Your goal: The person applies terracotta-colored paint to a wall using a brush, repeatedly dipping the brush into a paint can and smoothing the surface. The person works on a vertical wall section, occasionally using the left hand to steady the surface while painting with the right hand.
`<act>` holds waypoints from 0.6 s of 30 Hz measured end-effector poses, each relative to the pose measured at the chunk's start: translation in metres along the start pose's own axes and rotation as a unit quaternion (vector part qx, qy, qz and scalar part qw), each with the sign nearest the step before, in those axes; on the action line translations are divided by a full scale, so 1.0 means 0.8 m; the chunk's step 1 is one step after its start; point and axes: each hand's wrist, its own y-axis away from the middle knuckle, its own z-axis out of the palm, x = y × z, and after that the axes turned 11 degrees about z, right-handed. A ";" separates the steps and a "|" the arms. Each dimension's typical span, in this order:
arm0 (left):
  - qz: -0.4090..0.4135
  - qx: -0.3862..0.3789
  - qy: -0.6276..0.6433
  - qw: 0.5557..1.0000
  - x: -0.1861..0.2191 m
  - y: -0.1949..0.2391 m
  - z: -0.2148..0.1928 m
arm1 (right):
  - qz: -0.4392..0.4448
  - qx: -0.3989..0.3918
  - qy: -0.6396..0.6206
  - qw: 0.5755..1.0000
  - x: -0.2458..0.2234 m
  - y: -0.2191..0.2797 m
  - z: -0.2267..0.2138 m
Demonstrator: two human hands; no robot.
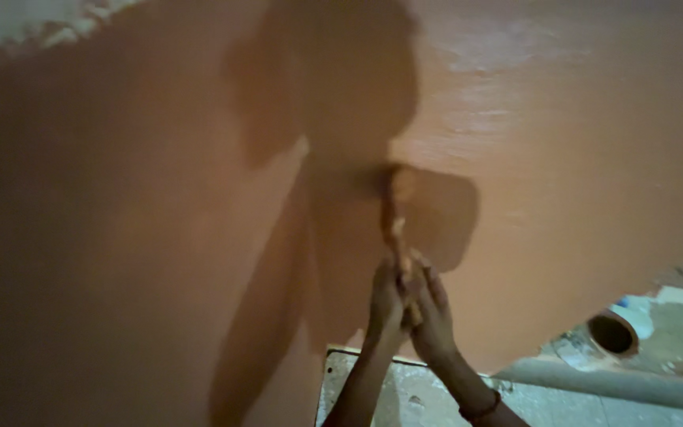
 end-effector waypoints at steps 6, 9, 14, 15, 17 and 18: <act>0.069 0.086 -0.148 0.983 0.076 -0.010 -0.047 | -0.063 -0.180 0.026 0.981 -0.023 -0.004 0.083; 0.012 0.098 -0.106 0.989 0.100 -0.051 -0.061 | -0.099 -0.215 -0.003 0.971 -0.031 -0.036 0.117; 0.035 0.088 -0.048 0.994 0.065 -0.063 -0.088 | -0.050 -0.127 0.073 0.988 0.027 -0.064 0.094; 0.024 0.087 -0.049 0.995 0.048 -0.054 -0.090 | -0.005 -0.115 0.054 0.992 0.045 -0.063 0.080; -0.012 0.089 -0.037 0.995 0.011 -0.029 -0.096 | 0.087 -0.084 0.017 0.993 0.083 -0.054 0.049; -0.032 0.089 -0.032 0.995 -0.008 -0.011 -0.100 | 0.099 -0.066 0.039 0.992 0.099 -0.045 0.033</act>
